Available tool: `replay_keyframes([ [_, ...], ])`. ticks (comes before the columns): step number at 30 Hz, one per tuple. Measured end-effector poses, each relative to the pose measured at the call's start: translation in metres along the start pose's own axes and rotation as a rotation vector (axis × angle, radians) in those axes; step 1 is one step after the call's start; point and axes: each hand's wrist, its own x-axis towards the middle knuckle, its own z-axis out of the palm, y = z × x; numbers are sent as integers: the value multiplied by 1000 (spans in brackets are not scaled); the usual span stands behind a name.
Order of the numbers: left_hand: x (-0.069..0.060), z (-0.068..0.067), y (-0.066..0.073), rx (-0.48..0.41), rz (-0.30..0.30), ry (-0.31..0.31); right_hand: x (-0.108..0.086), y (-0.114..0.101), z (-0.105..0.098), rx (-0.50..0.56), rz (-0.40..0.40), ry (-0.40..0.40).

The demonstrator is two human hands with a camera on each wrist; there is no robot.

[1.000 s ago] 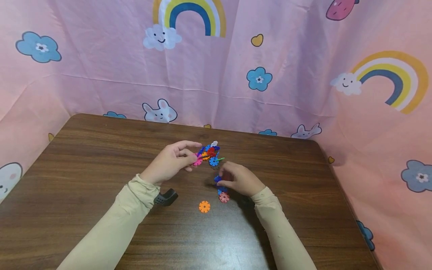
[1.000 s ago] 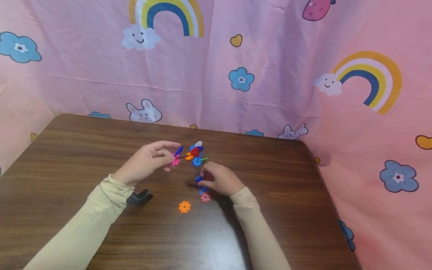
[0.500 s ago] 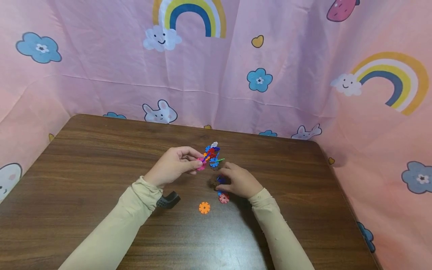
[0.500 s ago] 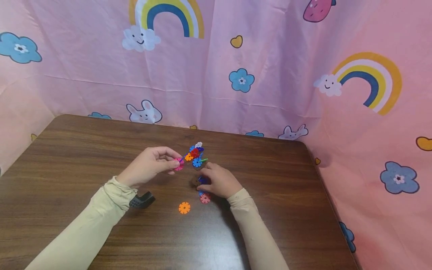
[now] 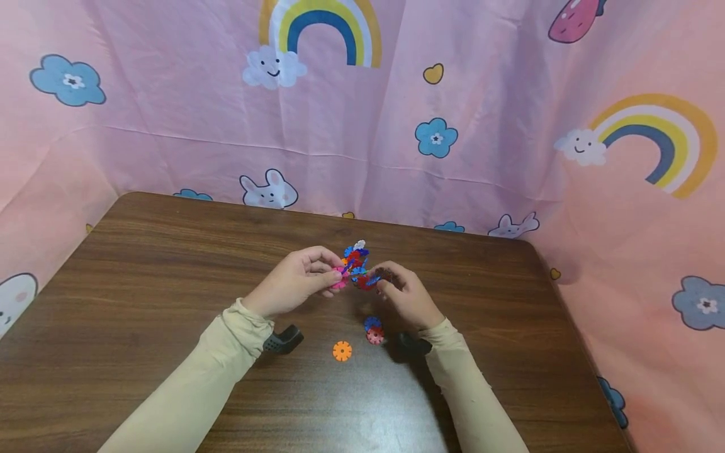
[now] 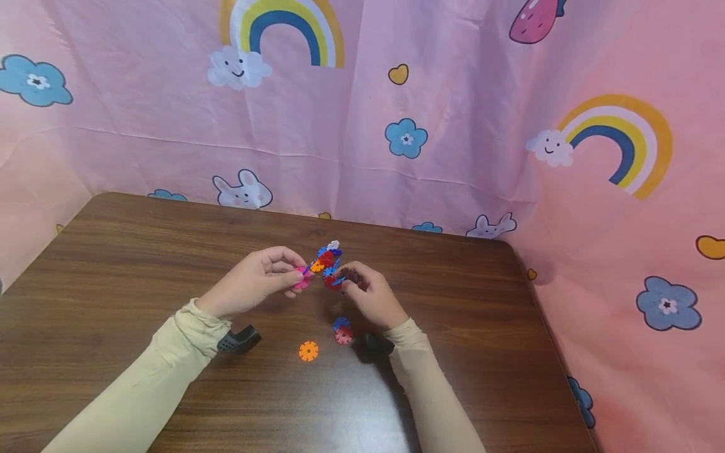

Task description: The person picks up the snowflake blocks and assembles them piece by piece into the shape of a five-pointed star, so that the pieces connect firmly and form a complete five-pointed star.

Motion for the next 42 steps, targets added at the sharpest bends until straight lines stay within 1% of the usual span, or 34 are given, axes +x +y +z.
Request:
replay_keyframes([
  [2, 0, 1, -1, 8, -3, -15, 0, -4, 1, 141, 47, 25],
  [5, -1, 2, -1, 18, -13, -24, 0, -8, 1, 292, 117, 42],
  [7, -2, 3, -2, 19, -14, -30, 1, -11, 1, 380, 156, 34],
  [9, -2, 4, -3, 14, -20, -30, 1, -13, 0, 448, 176, 17],
  [12, -1, 5, -5, 21, -22, -30, 0, -16, 0, 539, 176, -11],
  [15, -1, 7, -5, 29, -33, -30, -1, -18, 0, 578, 165, -31],
  [16, -1, 7, -5, 28, -35, -34, -2, -20, 0, 580, 163, -33],
  [18, -2, 8, -4, 32, -37, -41, -3, -21, -1, 548, 146, -45],
  [22, -1, 10, -5, 53, -30, -60, -6, -23, -3, 422, 93, -64],
  [25, 0, 11, -6, 71, -13, -68, -6, -24, -4, 341, 73, -47],
  [27, 0, 12, -7, 77, -2, -63, -7, -27, -6, 316, 80, -18],
  [29, -1, 13, -6, 85, 8, -53, -7, -29, -7, 304, 83, 15],
  [32, -2, 13, -5, 90, 17, -41, -8, -32, -9, 323, 84, 41],
  [37, -2, 15, -2, 68, 8, -42, -9, -35, -11, 386, 85, 33],
  [39, -2, 15, -2, 49, 1, -46, -9, -36, -11, 388, 91, 29],
  [42, -2, 15, -1, 34, -13, -51, -8, -39, -11, 356, 96, 26],
])
